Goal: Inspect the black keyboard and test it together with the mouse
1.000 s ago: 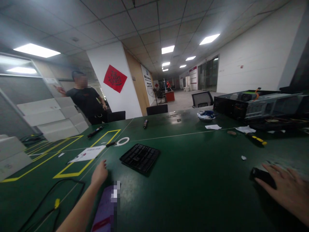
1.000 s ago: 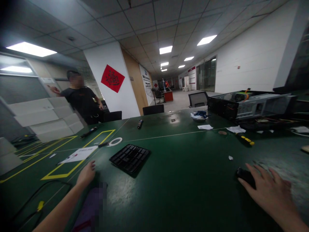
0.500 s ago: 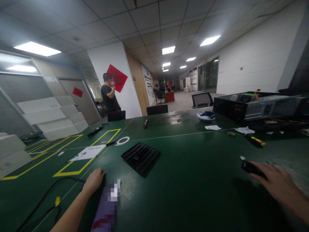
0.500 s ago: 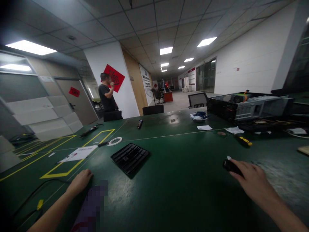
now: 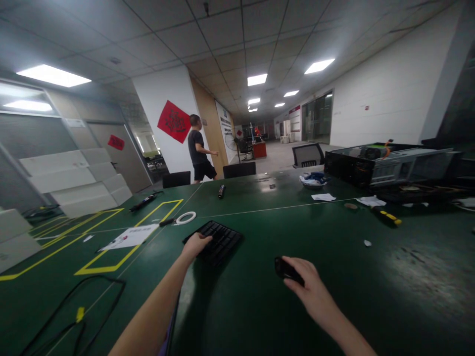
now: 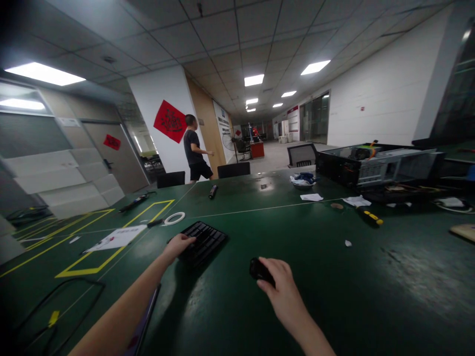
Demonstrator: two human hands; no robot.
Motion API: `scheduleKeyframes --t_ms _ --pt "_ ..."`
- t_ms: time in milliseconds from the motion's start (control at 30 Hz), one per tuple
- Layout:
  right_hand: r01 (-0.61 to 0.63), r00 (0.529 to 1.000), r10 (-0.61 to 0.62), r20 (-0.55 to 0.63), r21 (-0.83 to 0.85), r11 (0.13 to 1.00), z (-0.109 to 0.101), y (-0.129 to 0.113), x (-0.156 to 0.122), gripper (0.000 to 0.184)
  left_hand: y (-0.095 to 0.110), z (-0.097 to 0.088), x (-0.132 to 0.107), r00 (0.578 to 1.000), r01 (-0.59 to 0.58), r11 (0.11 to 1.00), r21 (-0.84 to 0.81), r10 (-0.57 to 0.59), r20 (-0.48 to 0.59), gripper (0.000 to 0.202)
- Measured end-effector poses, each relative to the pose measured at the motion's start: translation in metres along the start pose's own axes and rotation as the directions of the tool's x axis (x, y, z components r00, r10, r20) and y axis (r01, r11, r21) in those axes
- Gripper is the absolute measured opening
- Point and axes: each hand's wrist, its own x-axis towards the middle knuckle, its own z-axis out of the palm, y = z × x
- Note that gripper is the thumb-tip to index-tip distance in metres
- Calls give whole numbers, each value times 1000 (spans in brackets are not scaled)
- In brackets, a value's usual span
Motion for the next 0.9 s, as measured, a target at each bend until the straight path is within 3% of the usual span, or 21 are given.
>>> scheduleKeyframes --t_ms 67,167,267,367,467,567,667,767,900 --pt "6 998 -7 67 16 1000 8 4 1 47 2 9 1 996 -64 968 242 48 74 19" --pt "-30 995 29 96 4 1000 6 5 1 48 3 10 2 981 -167 867 470 99 166 24" --pt "-66 994 66 84 1 998 3 5 2 48 5 6 -1 962 -257 775 577 146 233 28" --pt "-68 996 66 66 32 997 3 6 3 47 14 8 -19 947 -313 724 615 190 259 34" --pt "-68 996 64 59 69 995 4 5 3 47 27 26 -57 918 -392 764 513 292 267 37" --pt "-22 998 15 58 120 993 6 4 1 47 35 54 -106 843 -503 849 163 441 308 30" --pt "16 998 -30 55 228 974 6 7 0 50 35 78 -146 771 -533 839 -105 534 348 30" --pt "34 997 -52 56 292 956 4 14 1 49 31 87 -168 737 -531 820 -212 571 361 31" --pt "75 993 -94 66 245 967 2 17 2 40 26 86 -174 709 -551 798 -243 601 369 35"
